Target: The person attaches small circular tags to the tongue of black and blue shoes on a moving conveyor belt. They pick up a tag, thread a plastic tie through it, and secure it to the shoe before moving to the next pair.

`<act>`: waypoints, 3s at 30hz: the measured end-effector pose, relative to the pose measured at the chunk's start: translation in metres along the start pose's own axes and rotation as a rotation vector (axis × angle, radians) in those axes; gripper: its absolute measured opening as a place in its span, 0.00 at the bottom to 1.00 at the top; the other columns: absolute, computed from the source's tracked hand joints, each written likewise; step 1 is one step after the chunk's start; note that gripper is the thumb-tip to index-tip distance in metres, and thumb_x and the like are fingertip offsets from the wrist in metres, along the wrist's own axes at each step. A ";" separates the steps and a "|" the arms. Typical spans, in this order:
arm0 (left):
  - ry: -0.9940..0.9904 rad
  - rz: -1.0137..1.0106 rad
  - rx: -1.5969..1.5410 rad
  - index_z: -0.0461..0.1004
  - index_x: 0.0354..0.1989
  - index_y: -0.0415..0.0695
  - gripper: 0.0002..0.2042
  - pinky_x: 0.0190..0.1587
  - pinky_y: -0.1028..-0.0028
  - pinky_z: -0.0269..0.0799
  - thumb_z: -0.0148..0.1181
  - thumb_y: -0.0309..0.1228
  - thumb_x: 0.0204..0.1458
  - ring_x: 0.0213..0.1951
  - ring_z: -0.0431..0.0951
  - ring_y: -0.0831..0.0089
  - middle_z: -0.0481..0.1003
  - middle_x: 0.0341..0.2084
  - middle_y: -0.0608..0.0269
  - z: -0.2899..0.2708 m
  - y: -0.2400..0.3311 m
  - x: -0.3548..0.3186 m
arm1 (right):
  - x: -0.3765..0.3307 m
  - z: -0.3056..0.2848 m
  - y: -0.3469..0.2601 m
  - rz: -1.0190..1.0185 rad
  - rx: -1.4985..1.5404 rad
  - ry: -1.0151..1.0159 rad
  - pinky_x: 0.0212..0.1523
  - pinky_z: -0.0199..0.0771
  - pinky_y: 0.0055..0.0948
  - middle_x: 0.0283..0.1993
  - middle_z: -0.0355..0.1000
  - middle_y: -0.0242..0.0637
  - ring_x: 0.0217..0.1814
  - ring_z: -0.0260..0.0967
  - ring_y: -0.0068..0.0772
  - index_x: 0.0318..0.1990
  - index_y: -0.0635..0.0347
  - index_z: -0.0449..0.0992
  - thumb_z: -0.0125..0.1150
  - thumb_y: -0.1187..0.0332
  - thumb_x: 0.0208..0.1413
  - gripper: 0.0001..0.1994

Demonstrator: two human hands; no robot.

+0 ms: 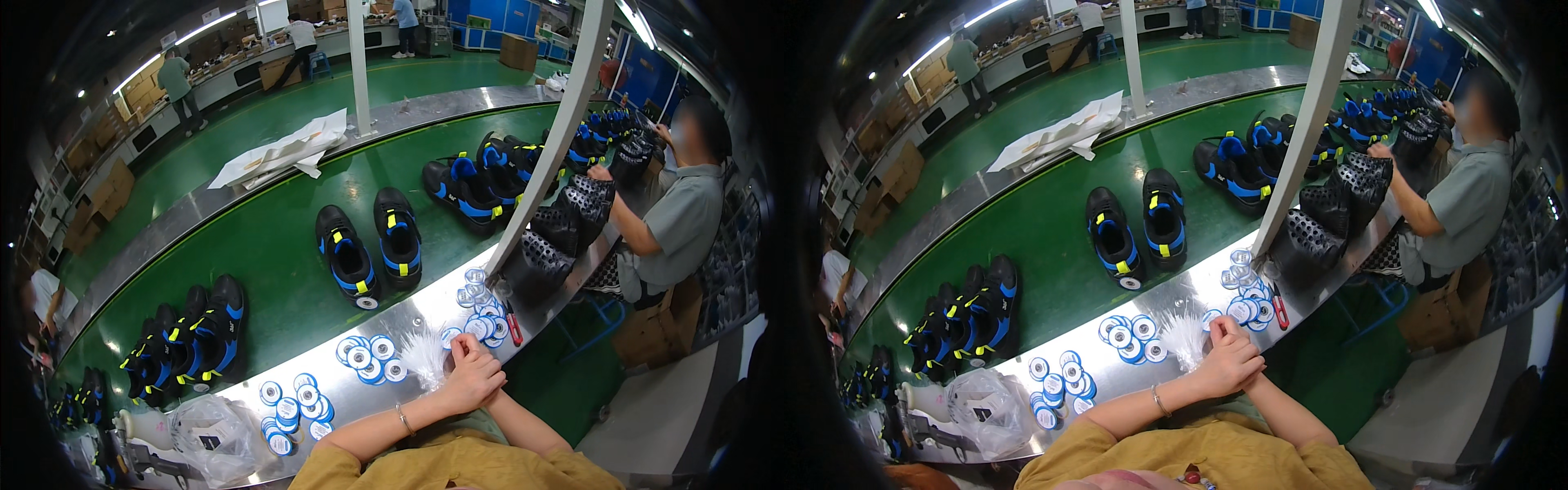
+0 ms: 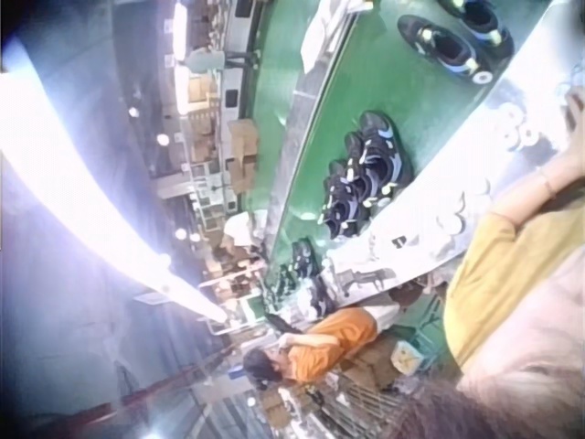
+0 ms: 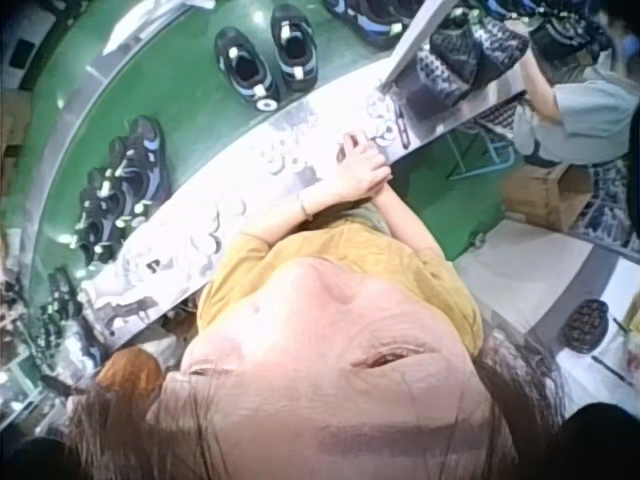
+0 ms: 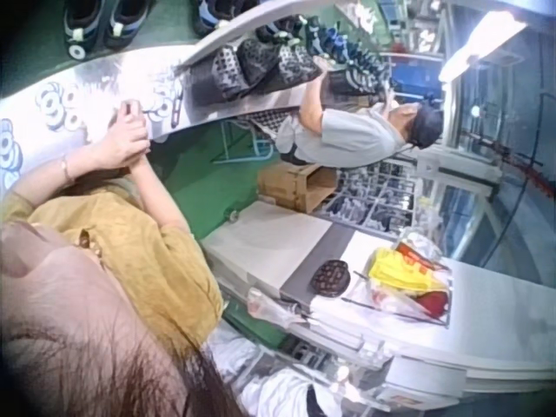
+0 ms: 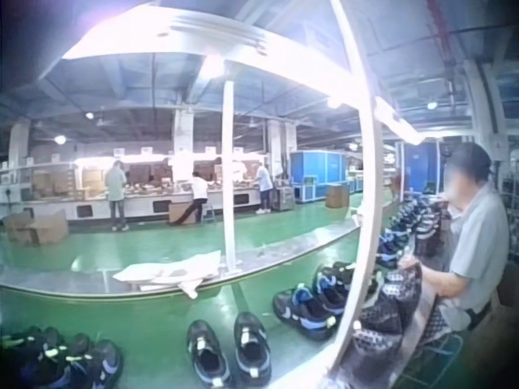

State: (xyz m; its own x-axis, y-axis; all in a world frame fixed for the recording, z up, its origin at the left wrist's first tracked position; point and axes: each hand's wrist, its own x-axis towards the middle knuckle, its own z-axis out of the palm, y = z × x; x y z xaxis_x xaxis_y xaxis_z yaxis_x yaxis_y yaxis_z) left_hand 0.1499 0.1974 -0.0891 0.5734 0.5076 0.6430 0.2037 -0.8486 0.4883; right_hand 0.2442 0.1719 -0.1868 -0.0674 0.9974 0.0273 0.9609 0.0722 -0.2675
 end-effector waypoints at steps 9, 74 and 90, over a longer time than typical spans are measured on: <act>-0.061 0.064 0.059 0.72 0.28 0.43 0.06 0.43 0.67 0.62 0.57 0.32 0.43 0.35 0.68 0.64 0.67 0.28 0.61 0.008 -0.006 0.000 | 0.002 0.033 0.021 -0.117 0.191 0.285 0.67 0.52 0.35 0.68 0.53 0.44 0.69 0.50 0.43 0.65 0.46 0.62 0.45 0.59 0.64 0.22; -0.091 0.068 0.054 0.72 0.28 0.44 0.05 0.42 0.68 0.61 0.56 0.32 0.45 0.35 0.67 0.65 0.66 0.27 0.63 0.025 -0.019 0.001 | 0.038 -0.037 -0.003 0.172 0.722 0.192 0.21 0.63 0.29 0.23 0.65 0.35 0.21 0.62 0.30 0.36 0.56 0.70 0.61 0.68 0.58 0.06; -0.104 0.067 0.047 0.72 0.29 0.44 0.06 0.43 0.68 0.61 0.56 0.32 0.46 0.36 0.67 0.65 0.66 0.28 0.62 0.022 -0.019 0.003 | 0.038 -0.009 0.012 0.140 0.753 0.212 0.22 0.62 0.29 0.23 0.64 0.36 0.21 0.60 0.29 0.36 0.56 0.69 0.60 0.67 0.59 0.06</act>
State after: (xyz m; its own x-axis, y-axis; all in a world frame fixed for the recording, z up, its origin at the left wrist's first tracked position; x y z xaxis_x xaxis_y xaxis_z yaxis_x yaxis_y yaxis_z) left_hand 0.1652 0.2120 -0.1097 0.6657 0.4334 0.6075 0.1975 -0.8874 0.4166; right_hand 0.2554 0.2109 -0.1799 0.1662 0.9802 0.1074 0.5117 0.0074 -0.8591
